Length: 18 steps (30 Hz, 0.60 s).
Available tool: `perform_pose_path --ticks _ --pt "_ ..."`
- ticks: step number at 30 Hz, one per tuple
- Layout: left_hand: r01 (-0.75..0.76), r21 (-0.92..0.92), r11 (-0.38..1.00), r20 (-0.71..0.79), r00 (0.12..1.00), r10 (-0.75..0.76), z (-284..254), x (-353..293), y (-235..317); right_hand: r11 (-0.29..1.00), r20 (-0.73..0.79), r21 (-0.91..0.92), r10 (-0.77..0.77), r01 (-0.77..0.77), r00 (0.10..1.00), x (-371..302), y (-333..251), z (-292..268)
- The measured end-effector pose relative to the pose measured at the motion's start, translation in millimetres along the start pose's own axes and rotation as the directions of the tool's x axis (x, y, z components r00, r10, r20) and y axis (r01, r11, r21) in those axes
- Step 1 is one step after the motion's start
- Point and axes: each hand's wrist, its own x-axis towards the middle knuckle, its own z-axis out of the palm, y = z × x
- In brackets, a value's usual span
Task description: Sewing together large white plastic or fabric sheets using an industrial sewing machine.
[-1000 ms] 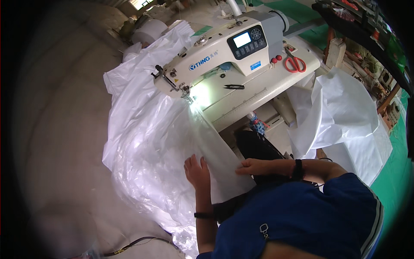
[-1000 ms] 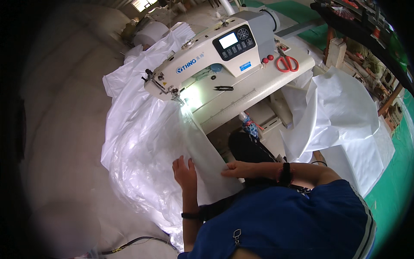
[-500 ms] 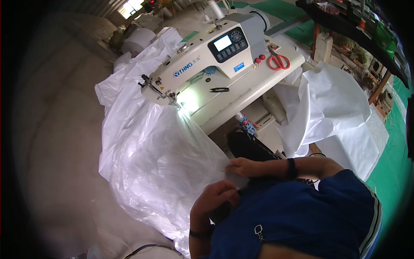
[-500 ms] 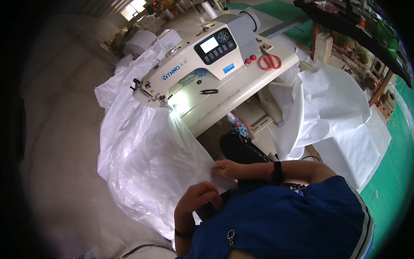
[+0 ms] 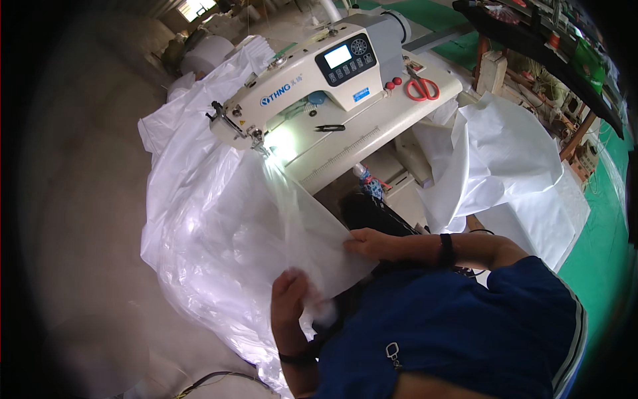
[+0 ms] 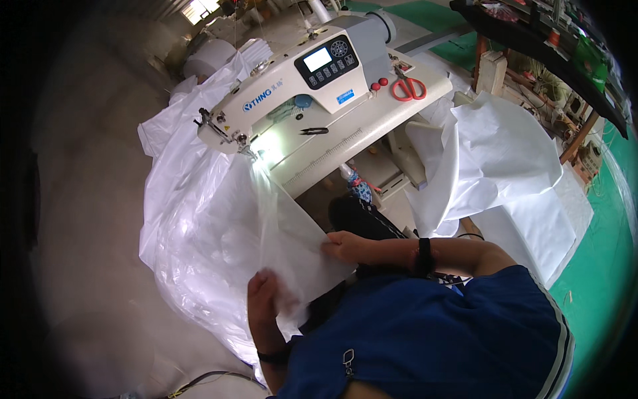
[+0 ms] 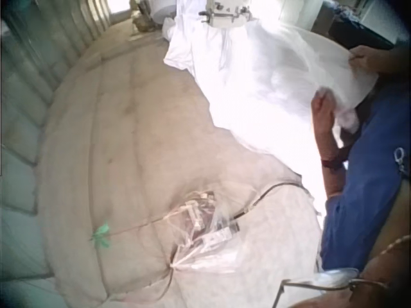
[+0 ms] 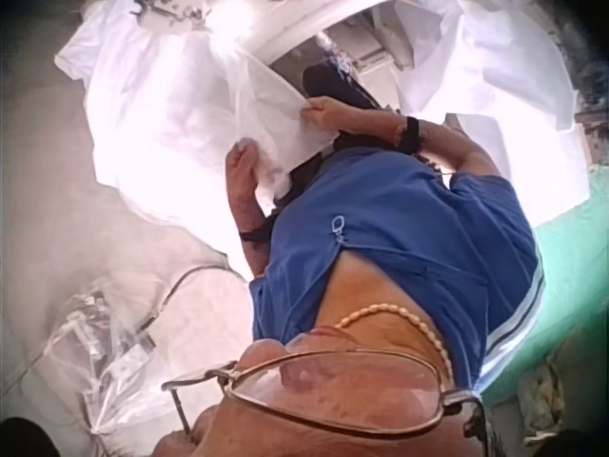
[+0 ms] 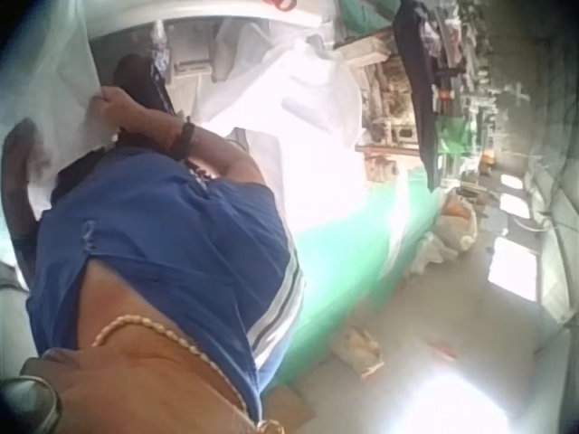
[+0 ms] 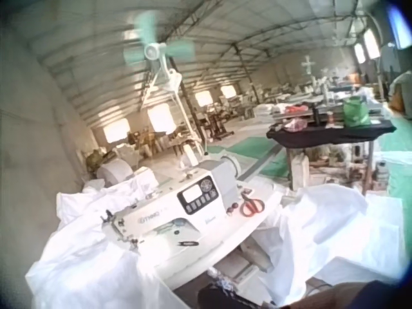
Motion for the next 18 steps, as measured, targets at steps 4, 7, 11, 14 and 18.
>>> perform_pose_path --ticks 4,7,11,14,18 --pt "-0.067 0.544 0.837 0.176 0.984 -0.035 20 -5 -5 0.986 0.092 0.146 -0.096 0.082 0.991 7 -2 5" --pt "0.049 0.815 0.577 0.187 0.921 -0.342 34 -7 -1 0.986 0.100 0.111 -0.136 0.125 0.986 9 -4 6" --pt "-0.554 0.525 0.646 0.160 0.810 0.565 43 -28 19 0.979 0.055 0.058 -0.198 0.195 0.979 3 -7 5" --pt "-0.457 0.890 0.012 0.357 0.712 0.605 59 -21 11 0.978 0.026 0.039 -0.206 0.205 0.978 -2 -17 4" --pt "-0.438 0.795 -0.420 0.593 0.706 0.386 69 -9 -8 0.969 0.001 0.091 -0.232 0.231 0.973 -9 -28 0"
